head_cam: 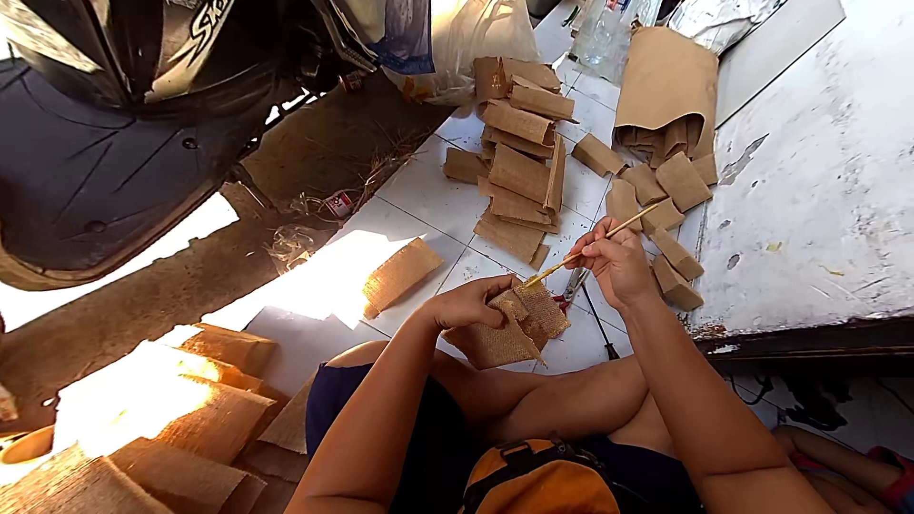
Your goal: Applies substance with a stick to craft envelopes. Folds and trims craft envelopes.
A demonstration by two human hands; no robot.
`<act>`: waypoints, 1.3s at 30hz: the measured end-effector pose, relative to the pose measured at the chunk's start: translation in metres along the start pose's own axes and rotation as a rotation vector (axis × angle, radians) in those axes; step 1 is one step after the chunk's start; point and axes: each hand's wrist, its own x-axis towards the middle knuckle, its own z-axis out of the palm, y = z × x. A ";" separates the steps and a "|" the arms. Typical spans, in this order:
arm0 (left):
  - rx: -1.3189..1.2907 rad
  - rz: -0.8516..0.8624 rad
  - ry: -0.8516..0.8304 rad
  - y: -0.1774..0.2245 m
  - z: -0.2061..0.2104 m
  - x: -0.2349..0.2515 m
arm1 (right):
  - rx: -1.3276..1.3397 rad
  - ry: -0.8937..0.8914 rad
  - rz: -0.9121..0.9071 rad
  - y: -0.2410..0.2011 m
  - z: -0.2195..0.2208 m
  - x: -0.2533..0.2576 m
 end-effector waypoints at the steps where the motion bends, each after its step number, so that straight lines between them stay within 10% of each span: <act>1: -0.008 0.008 -0.003 0.000 0.000 0.000 | -0.023 -0.006 0.013 -0.001 0.001 0.001; 39: -0.163 0.033 -0.111 0.000 0.007 -0.003 | 0.131 0.125 -0.067 0.005 -0.008 -0.017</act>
